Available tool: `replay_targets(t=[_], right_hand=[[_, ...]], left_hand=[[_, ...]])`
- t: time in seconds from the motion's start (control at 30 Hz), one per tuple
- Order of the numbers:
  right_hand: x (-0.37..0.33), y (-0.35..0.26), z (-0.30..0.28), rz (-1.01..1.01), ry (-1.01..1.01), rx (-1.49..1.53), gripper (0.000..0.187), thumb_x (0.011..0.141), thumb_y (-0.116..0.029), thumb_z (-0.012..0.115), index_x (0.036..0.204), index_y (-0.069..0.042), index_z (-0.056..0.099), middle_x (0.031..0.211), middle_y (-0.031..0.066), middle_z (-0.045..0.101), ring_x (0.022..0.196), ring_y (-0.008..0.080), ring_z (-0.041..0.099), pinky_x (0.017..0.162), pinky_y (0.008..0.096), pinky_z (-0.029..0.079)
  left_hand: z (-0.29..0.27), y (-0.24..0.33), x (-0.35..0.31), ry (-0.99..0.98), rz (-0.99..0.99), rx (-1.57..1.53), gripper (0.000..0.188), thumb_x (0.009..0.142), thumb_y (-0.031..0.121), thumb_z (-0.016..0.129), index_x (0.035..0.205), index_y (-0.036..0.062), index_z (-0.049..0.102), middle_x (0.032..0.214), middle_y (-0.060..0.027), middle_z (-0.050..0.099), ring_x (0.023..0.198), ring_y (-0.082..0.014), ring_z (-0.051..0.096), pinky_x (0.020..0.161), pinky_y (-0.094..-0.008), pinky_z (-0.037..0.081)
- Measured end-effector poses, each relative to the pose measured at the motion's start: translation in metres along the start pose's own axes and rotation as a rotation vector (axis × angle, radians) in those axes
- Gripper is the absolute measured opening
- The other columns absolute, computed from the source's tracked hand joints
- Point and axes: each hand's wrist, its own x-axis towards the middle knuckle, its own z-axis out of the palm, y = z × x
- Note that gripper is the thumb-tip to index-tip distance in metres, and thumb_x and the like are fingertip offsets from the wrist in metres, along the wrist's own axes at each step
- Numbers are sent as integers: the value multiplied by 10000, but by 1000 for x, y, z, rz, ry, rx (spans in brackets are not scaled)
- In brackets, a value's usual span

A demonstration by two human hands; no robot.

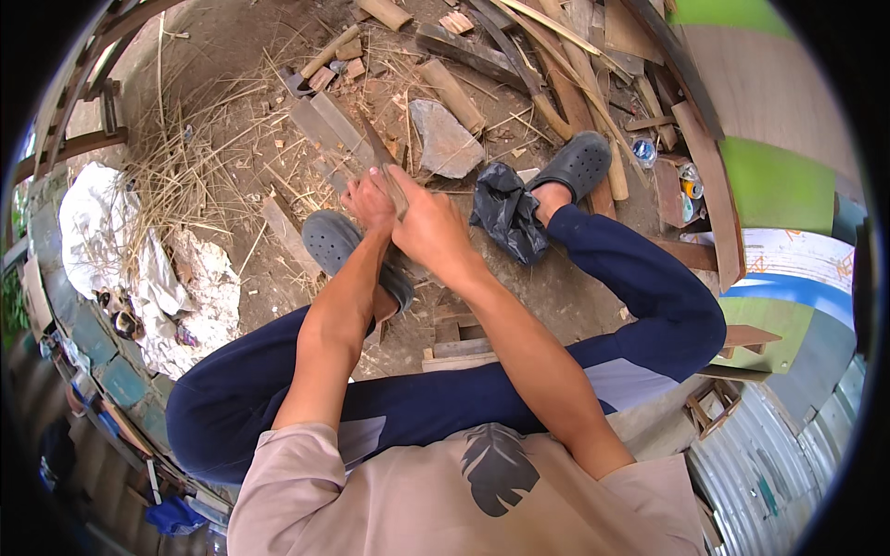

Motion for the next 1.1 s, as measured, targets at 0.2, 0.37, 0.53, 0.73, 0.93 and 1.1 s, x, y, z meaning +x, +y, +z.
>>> replay_targets(t=[0.2, 0.37, 0.53, 0.73, 0.93, 1.1], right_hand=[[-111, -15, -47, 24, -108, 62, 799, 771, -54, 624, 1516, -146, 348, 840, 294, 668, 807, 498, 643, 732, 554, 523], [-16, -11, 3, 61, -41, -49, 783, 742, -29, 639, 1483, -141, 413, 836, 287, 668, 808, 506, 639, 751, 570, 515], [-52, -16, -19, 60, -123, -26, 810, 733, -19, 639, 1493, -151, 393, 851, 296, 671, 793, 494, 648, 739, 568, 515], [-45, -27, -9, 18, -50, -46, 773, 753, -39, 635, 1480, -146, 397, 871, 287, 679, 824, 501, 654, 758, 562, 528], [-47, -14, -16, 93, -122, -39, 765, 755, -41, 635, 1477, -173, 418, 894, 301, 671, 806, 517, 643, 749, 571, 524], [-80, -23, -33, 79, -88, 20, 783, 753, -34, 627, 1490, -177, 406, 861, 299, 669, 759, 510, 642, 740, 565, 523]], left_hand=[[-16, 7, 4, -37, -59, 47, 444, 1022, 331, 368, 964, 49, 705, 989, -171, 689, 1061, -327, 557, 1025, -486, 292], [-1, -12, 3, -54, 34, 56, 451, 1030, 330, 356, 960, 58, 709, 947, -168, 696, 1050, -330, 562, 1011, -479, 304], [0, -19, 6, 33, 69, 67, 433, 1028, 310, 372, 947, 49, 707, 903, -170, 697, 1006, -326, 570, 994, -479, 316], [2, -30, 15, 39, 158, 160, 430, 1019, 319, 403, 898, 39, 707, 909, -166, 695, 1007, -314, 570, 967, -472, 330], [-3, -7, 7, 65, 35, 88, 436, 1021, 305, 401, 881, 25, 704, 933, -170, 692, 1022, -316, 568, 967, -468, 331], [-19, 5, 11, 26, 56, 53, 412, 1027, 280, 381, 938, 30, 696, 924, -170, 687, 1028, -318, 562, 973, -468, 329]])
